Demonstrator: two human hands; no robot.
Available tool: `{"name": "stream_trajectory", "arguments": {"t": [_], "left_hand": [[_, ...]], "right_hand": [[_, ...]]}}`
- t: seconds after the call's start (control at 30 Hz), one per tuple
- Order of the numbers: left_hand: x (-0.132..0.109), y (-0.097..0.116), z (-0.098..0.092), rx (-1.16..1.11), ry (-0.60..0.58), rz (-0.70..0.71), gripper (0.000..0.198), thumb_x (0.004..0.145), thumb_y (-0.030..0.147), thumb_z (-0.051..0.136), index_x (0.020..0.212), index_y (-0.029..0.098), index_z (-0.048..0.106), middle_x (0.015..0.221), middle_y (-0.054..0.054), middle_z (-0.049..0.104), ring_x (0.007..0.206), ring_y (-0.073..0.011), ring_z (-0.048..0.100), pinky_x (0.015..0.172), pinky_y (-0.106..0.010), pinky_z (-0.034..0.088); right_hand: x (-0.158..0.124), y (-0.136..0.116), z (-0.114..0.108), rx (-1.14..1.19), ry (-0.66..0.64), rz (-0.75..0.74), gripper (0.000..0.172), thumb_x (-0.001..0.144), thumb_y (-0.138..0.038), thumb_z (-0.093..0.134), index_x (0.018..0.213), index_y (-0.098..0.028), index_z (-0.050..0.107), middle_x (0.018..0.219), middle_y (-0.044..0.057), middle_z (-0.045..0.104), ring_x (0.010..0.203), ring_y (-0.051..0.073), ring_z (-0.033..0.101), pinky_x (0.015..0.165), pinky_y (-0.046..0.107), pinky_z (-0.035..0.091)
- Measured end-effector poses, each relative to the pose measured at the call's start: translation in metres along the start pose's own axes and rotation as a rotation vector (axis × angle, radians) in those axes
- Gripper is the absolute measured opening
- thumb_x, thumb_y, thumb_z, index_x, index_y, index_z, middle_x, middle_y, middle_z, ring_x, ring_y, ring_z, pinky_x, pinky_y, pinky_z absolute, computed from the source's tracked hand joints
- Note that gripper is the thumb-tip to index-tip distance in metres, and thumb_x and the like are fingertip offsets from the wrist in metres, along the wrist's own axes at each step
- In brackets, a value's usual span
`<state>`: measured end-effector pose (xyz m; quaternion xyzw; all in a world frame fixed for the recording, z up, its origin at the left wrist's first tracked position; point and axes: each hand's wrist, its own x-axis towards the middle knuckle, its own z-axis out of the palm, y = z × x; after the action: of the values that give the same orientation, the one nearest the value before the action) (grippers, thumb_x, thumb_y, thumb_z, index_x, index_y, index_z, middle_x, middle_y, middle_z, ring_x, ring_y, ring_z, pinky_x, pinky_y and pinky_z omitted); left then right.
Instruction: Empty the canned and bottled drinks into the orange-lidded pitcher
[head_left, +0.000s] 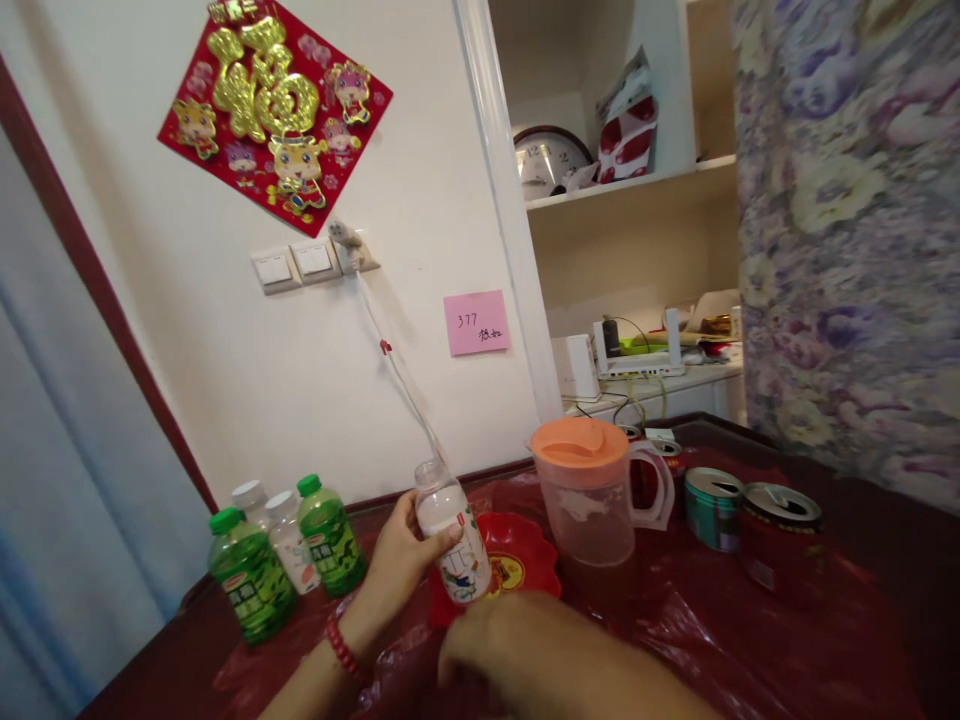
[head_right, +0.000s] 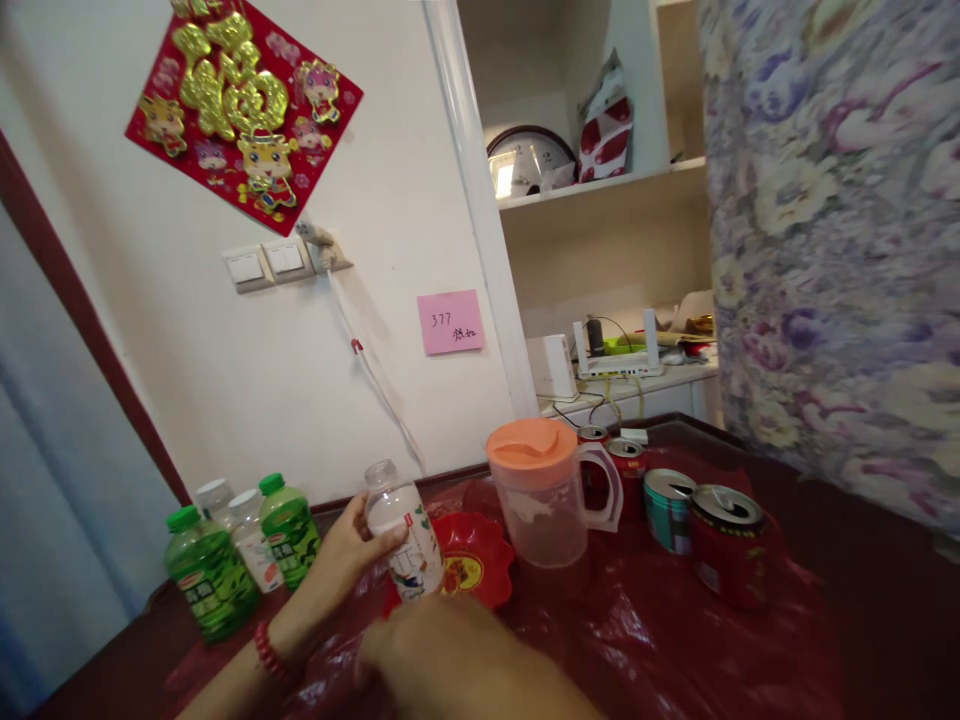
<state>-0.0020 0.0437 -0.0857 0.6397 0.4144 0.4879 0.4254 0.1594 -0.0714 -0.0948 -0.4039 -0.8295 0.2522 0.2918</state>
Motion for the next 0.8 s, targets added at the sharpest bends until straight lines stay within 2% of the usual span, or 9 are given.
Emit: {"name": "stream_trajectory", "arguments": {"t": [0.03,0.07,0.1,0.17,0.27,0.47,0.6,0.7,0.8], "left_hand": [[0.003,-0.008,0.004,0.005,-0.01,0.007,0.08,0.049,0.042,0.095,0.116,0.015,0.061,0.121,-0.017,0.074,0.112,-0.0369,0.071,0.097,-0.047,0.057],[0.006,-0.016,0.007,0.015,-0.021,0.019,0.079,0.05,0.041,0.094,0.117,0.015,0.06,0.121,-0.017,0.074,0.112,-0.0364,0.071,0.097,-0.047,0.057],[0.008,-0.025,0.01,0.027,-0.03,0.034,0.079,0.052,0.04,0.094,0.118,0.015,0.058,0.122,-0.017,0.073,0.112,-0.0359,0.071,0.098,-0.046,0.056],[0.012,-0.042,0.014,0.053,-0.051,0.059,0.077,0.056,0.039,0.092,0.121,0.015,0.056,0.126,-0.018,0.071,0.114,-0.035,0.07,0.1,-0.046,0.055],[0.015,-0.062,0.017,0.085,-0.061,0.073,0.079,0.061,0.039,0.091,0.127,0.016,0.053,0.134,-0.018,0.067,0.121,-0.0349,0.067,0.105,-0.047,0.052],[0.018,-0.078,0.02,0.137,-0.07,0.097,0.081,0.067,0.041,0.087,0.135,0.017,0.05,0.14,-0.019,0.063,0.128,-0.0351,0.062,0.112,-0.05,0.046],[0.016,-0.074,0.019,0.161,-0.117,0.085,0.093,0.065,0.043,0.088,0.142,0.015,0.046,0.146,-0.02,0.059,0.135,-0.0366,0.057,0.118,-0.051,0.041],[0.015,-0.065,0.008,0.156,-0.243,0.074,0.104,0.064,0.048,0.091,0.149,0.014,0.042,0.155,-0.02,0.051,0.144,-0.0351,0.048,0.122,-0.046,0.037],[0.018,-0.054,-0.013,0.147,-0.266,0.002,0.09,0.078,0.063,0.075,0.149,0.016,0.046,0.157,-0.017,0.05,0.145,-0.0325,0.049,0.117,-0.043,0.042]], "right_hand": [[-0.008,-0.003,-0.018,0.064,0.091,0.065,0.027,0.074,-0.035,0.092,0.087,-0.024,0.07,0.081,-0.005,0.065,0.07,0.014,0.059,0.057,0.022,0.039],[-0.015,-0.005,-0.035,0.113,0.185,0.097,0.024,0.075,-0.029,0.089,0.087,-0.024,0.069,0.081,-0.005,0.065,0.072,0.014,0.059,0.058,0.023,0.038],[-0.022,-0.007,-0.052,0.15,0.289,0.069,0.013,0.082,-0.022,0.081,0.085,-0.023,0.068,0.081,-0.005,0.065,0.074,0.013,0.058,0.062,0.023,0.038],[-0.032,-0.008,-0.079,0.217,0.462,0.006,0.004,0.089,-0.025,0.071,0.089,-0.022,0.068,0.082,-0.004,0.066,0.075,0.013,0.057,0.064,0.023,0.039],[-0.039,-0.005,-0.101,0.258,0.648,-0.017,0.016,0.093,-0.034,0.064,0.085,-0.02,0.067,0.077,-0.003,0.064,0.071,0.013,0.056,0.062,0.023,0.041],[-0.047,-0.002,-0.112,0.2,0.842,0.025,0.024,0.091,-0.041,0.063,0.078,-0.021,0.066,0.07,-0.003,0.06,0.063,0.013,0.052,0.057,0.023,0.04],[-0.048,-0.003,-0.114,0.221,0.866,0.009,0.023,0.09,-0.04,0.064,0.078,-0.02,0.067,0.067,-0.003,0.059,0.061,0.012,0.052,0.056,0.022,0.041],[-0.049,-0.002,-0.116,0.227,0.893,0.015,0.025,0.09,-0.042,0.065,0.081,-0.019,0.068,0.067,-0.002,0.06,0.059,0.013,0.053,0.054,0.022,0.041],[-0.053,0.002,-0.12,0.209,0.981,0.048,0.031,0.088,-0.05,0.067,0.081,-0.02,0.07,0.065,-0.001,0.061,0.057,0.014,0.054,0.053,0.023,0.043]]}}
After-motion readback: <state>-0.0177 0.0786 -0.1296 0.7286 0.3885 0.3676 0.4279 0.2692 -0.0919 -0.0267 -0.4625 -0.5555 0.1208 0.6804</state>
